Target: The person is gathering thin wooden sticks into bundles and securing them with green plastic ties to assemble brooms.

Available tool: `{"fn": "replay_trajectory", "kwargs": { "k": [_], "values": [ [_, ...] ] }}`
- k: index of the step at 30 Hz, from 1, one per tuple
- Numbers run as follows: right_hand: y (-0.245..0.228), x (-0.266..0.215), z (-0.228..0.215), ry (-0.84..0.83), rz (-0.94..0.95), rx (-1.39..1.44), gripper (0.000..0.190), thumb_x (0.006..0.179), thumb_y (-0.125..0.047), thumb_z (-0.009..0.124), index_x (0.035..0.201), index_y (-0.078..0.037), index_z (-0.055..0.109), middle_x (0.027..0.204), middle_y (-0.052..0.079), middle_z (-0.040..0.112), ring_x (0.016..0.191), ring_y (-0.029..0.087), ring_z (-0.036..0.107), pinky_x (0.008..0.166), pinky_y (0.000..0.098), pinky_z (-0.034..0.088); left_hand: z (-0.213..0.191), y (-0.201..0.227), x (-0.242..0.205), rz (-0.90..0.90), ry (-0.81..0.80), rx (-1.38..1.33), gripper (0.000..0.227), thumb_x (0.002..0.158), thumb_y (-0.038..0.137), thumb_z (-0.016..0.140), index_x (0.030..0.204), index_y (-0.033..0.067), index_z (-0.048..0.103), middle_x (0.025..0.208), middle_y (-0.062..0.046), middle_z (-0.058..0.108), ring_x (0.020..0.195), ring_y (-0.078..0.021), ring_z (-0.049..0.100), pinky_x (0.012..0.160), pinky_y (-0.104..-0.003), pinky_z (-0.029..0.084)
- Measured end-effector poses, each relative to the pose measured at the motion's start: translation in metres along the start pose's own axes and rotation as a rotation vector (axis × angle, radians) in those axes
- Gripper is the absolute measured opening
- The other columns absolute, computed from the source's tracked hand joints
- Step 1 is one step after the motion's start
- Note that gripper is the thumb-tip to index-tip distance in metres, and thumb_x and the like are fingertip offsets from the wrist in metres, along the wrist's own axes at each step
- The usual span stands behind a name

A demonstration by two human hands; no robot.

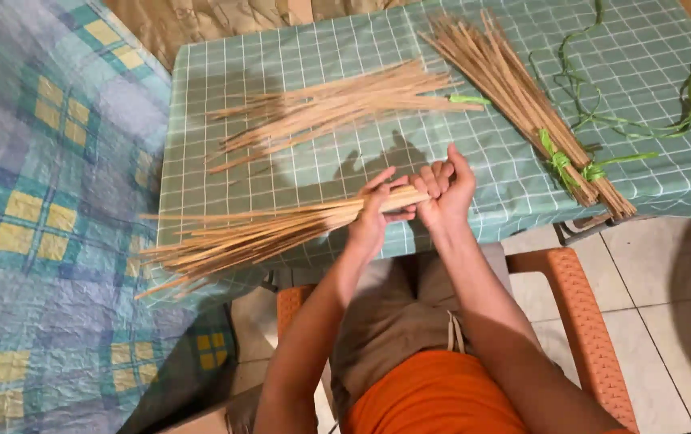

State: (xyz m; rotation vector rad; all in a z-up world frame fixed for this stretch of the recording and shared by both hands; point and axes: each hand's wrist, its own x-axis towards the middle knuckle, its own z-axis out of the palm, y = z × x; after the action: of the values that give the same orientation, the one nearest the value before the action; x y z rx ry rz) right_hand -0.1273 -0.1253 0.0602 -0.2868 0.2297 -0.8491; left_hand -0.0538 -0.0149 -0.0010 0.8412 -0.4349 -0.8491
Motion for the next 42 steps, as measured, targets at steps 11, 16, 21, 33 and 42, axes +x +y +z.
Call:
{"fn": "replay_trajectory", "kwargs": {
  "k": [11,16,21,33,42],
  "values": [
    [0.006,0.000,-0.009,-0.010,-0.028,0.017,0.046,0.101,-0.024,0.060,0.058,-0.013,0.050,0.043,-0.003,0.023,0.038,0.011,0.027,0.043,0.0263,0.031,-0.027,-0.031,0.014,-0.049,0.139,-0.062,0.033,0.093,0.026,0.062,0.113,0.0015,0.072,0.117,-0.025,0.070,0.084,-0.0489,0.073,0.076,-0.053,0.065],
    [0.005,-0.003,-0.003,-0.011,-0.038,0.022,0.048,0.101,-0.024,0.062,0.057,-0.013,0.048,0.041,-0.002,0.024,0.036,0.012,0.028,0.043,0.0274,0.035,-0.028,-0.028,0.014,-0.068,0.124,-0.095,0.037,0.093,0.031,0.062,0.111,-0.0001,0.069,0.110,-0.029,0.069,0.083,-0.0467,0.074,0.079,-0.052,0.066],
    [0.012,0.001,-0.004,0.027,-0.024,0.010,0.044,0.099,-0.025,0.064,0.059,-0.014,0.050,0.043,-0.003,0.027,0.040,0.013,0.030,0.048,0.0294,0.038,-0.028,-0.014,0.018,-0.088,0.136,-0.091,0.041,0.092,0.034,0.063,0.111,-0.0025,0.068,0.108,-0.031,0.068,0.083,-0.0465,0.074,0.078,-0.053,0.066],
    [-0.117,0.069,0.008,0.038,-0.520,-0.756,0.011,0.100,-0.024,0.058,0.090,-0.020,0.061,0.087,0.001,0.062,0.077,0.016,0.063,0.077,0.0299,0.053,-0.060,0.046,0.019,0.052,0.321,-0.094,0.023,0.090,0.023,0.060,0.100,0.0029,0.065,0.110,-0.019,0.067,0.086,-0.0484,0.071,0.074,-0.056,0.066],
    [-0.292,0.204,-0.131,0.644,-0.388,-2.052,0.038,0.092,-0.046,0.079,0.108,-0.012,0.073,0.093,0.015,0.068,0.077,0.031,0.072,0.062,0.0483,0.056,-0.064,0.059,0.017,0.118,0.379,-0.069,0.026,0.091,0.026,0.057,0.094,0.0032,0.069,0.117,-0.017,0.061,0.097,-0.0440,0.067,0.081,-0.056,0.064]
  ]
}}
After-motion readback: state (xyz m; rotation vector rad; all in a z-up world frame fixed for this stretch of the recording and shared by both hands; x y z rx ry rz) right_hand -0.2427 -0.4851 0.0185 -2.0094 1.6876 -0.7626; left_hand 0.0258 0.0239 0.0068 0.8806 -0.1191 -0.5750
